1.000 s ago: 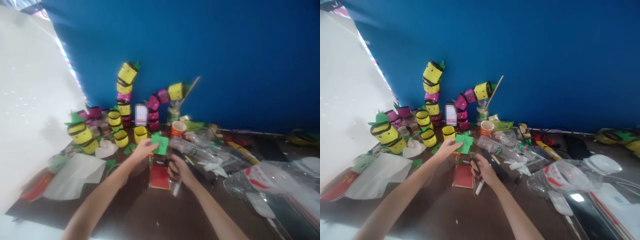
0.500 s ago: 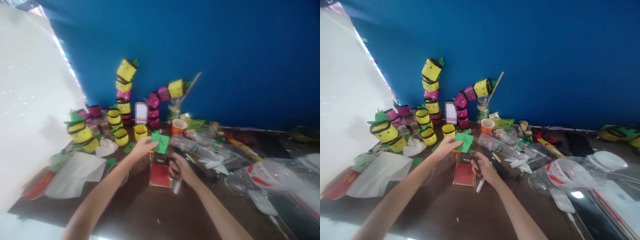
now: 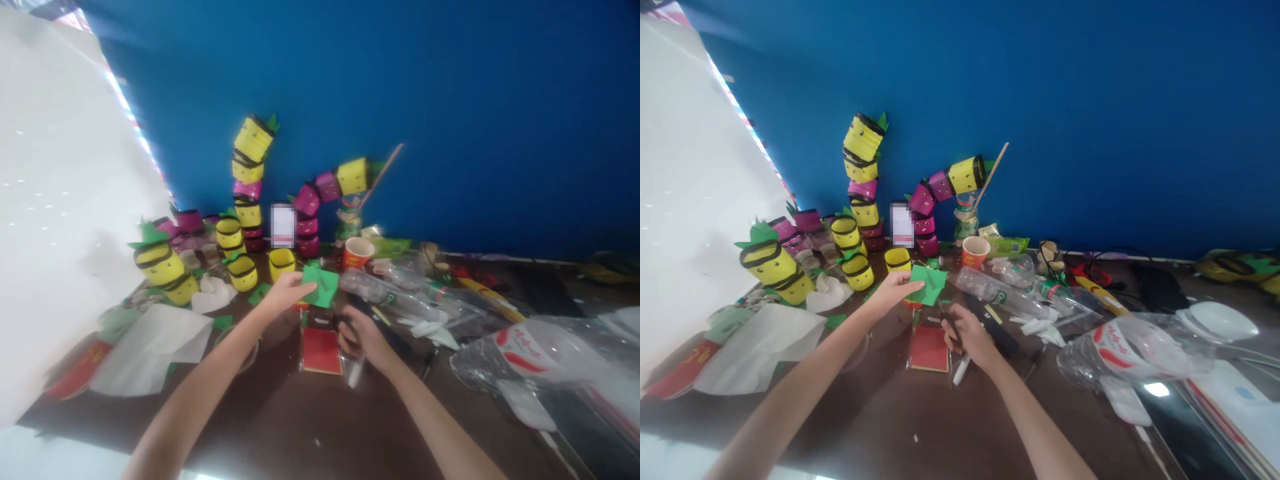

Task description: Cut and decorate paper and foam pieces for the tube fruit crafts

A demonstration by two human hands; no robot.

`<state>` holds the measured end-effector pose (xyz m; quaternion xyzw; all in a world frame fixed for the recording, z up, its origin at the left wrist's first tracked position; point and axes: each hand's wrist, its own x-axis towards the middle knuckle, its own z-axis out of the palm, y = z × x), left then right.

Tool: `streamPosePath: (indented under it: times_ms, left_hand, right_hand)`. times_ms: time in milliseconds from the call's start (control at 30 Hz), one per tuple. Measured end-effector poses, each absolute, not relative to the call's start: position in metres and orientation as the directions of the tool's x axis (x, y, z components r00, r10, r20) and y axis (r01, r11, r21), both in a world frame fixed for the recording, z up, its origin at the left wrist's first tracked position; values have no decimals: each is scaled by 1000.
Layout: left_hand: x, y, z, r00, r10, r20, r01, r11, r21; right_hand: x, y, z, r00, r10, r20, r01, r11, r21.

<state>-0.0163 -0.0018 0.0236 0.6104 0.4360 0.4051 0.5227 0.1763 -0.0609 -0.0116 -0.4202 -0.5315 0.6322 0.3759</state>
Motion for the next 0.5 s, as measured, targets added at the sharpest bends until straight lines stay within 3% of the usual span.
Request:
streamPosePath:
  times_ms: [500]
  left_hand:
    - [-19,-1,25,319,947,19,79,-47,996]
  right_hand:
    - [176,-63,-8,-359,921,-148,-6,-161,-987]
